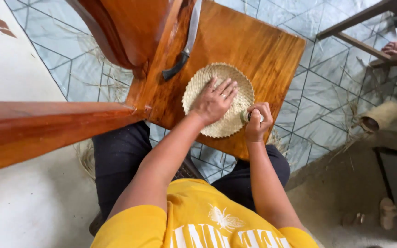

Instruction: Trimming the edges of a woven fan with a knife and smoothing the surface by rubbing it with a small bottle.

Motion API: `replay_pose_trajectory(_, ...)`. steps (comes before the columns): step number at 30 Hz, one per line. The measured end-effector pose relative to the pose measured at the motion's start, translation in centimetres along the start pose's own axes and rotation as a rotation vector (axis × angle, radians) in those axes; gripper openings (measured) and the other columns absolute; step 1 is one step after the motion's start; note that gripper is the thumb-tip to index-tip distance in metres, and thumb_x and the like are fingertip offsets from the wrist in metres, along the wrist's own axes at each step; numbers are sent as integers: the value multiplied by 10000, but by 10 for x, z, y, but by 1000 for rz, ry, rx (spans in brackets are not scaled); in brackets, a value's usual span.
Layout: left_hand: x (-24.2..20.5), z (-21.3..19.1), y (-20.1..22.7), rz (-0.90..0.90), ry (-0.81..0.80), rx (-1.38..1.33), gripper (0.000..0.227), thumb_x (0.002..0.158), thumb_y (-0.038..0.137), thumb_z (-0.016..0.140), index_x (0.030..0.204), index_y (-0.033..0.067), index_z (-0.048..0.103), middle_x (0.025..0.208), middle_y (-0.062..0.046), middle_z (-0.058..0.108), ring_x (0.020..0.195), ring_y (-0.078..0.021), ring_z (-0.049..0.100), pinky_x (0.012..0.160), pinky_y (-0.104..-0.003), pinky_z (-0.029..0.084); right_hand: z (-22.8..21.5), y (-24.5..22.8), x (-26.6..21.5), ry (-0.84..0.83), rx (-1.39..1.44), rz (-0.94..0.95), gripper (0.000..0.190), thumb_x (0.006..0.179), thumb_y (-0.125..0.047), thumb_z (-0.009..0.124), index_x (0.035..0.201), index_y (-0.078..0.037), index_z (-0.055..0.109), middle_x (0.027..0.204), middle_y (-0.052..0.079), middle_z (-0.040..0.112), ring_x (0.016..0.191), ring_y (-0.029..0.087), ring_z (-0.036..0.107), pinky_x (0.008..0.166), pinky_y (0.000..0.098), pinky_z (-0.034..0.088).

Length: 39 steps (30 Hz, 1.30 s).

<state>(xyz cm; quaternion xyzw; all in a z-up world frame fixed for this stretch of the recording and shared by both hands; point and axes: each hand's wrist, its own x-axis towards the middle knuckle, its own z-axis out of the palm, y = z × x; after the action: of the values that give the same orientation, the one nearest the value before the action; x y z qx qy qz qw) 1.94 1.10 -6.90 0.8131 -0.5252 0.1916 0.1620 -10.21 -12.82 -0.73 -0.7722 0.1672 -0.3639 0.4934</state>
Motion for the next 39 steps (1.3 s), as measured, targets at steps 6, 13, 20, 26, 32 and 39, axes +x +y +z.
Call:
replay_pose_trajectory(6, 12, -38, 62, -328, -471, -45, 719, 1067, 521, 505, 1633, 93, 389, 1730, -196, 270, 1617, -371, 187, 1222, -748, 197, -6, -11, -20, 6, -4, -30, 314, 994, -237, 550, 763, -94, 708, 744, 74, 620, 693, 242, 593, 706, 376, 509)
replay_pose_trajectory(13, 18, -49, 55, -293, -513, -54, 649, 1116, 440, 388, 1649, 72, 334, 1743, -188, 243, 1622, -373, 176, 1209, -752, 194, 10, 14, 17, 77, -19, -79, 312, 940, -245, 588, 695, -79, 688, 689, 77, 611, 656, 249, 593, 679, 365, 508)
replay_pose_trajectory(20, 44, -67, 40, -296, -880, -239, 684, 1142, 441, 214, 1689, 40, 129, 1780, -177, 7, 1639, -370, -51, 1246, -741, 40, 54, 36, 85, -33, 69, -194, 288, 915, -181, 613, 657, -76, 687, 642, 100, 590, 605, 279, 572, 632, 394, 500)
replay_pose_trajectory(26, 40, -64, 45, -296, -851, -221, 735, 1125, 489, 247, 1686, 26, 137, 1775, -201, 33, 1639, -378, -14, 1243, -739, 63, 56, 41, 95, -90, 90, -190, 265, 905, -154, 611, 664, -79, 689, 650, 110, 597, 616, 294, 585, 633, 393, 504)
replay_pose_trajectory(32, -10, -7, 6, -56, -56, -138, 635, 1011, 411, 486, 1570, 111, 467, 1634, -149, 462, 1483, -299, 497, 1220, -586, 320, 10, 10, 48, -96, 49, -107, 253, 935, -151, 562, 716, -74, 662, 684, 116, 567, 661, 295, 577, 695, 412, 508)
replay_pose_trajectory(39, 2, -40, 38, -352, -227, 33, 818, 921, 441, 735, 1614, 121, 440, 1650, -230, 403, 1500, -394, 443, 1094, -809, 339, -11, -26, -32, -54, 9, -45, 278, 966, -212, 536, 751, -80, 652, 727, 97, 552, 705, 273, 577, 720, 395, 490)
